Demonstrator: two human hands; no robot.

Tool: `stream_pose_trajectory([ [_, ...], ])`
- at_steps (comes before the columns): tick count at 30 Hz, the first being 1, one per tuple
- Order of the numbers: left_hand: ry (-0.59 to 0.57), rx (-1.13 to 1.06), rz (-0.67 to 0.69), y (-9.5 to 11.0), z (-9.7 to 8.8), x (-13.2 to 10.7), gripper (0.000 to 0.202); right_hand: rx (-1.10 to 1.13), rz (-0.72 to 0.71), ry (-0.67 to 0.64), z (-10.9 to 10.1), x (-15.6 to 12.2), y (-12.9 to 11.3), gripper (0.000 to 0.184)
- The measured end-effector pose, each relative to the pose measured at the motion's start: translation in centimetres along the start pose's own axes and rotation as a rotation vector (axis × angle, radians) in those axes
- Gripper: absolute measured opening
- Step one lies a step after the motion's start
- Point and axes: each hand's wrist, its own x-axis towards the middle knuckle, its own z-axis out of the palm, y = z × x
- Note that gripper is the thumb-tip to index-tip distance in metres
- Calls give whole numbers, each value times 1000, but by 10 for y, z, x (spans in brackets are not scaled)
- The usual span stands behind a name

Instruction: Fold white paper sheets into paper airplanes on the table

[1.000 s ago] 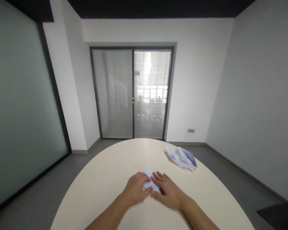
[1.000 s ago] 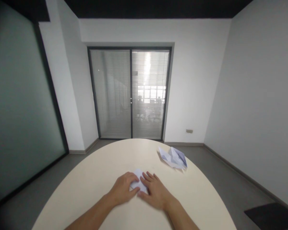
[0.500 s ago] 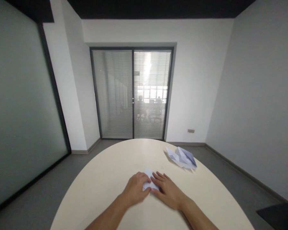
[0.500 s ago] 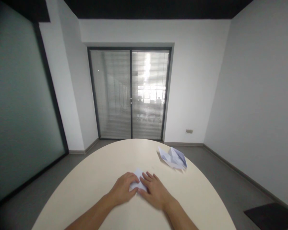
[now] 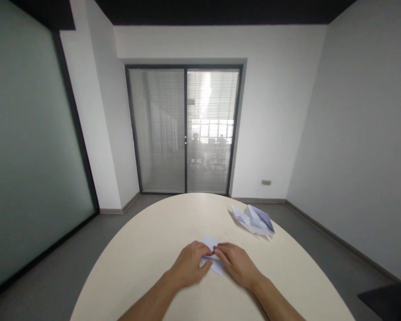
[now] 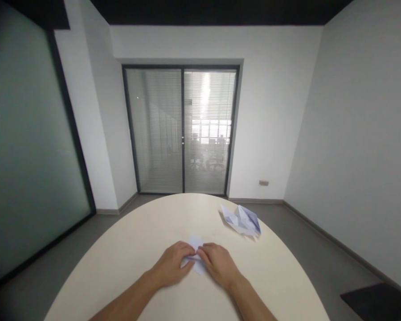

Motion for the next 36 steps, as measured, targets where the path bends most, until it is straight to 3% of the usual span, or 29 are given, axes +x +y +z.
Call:
stream_pose_trajectory([
  [11, -15, 73, -96, -7, 6, 2, 26, -14, 5, -9, -6, -2, -6, 58],
  [24, 25, 89, -271, -8, 6, 3, 31, -59, 92, 39, 9, -1, 12, 41],
  [30, 19, 101, -344, -5, 2, 3, 33, -25, 100, 84, 12, -2, 16, 44],
  [36, 44, 83, -334, -3, 1, 3, 37, 30, 75, 154, 18, -2, 23, 48],
])
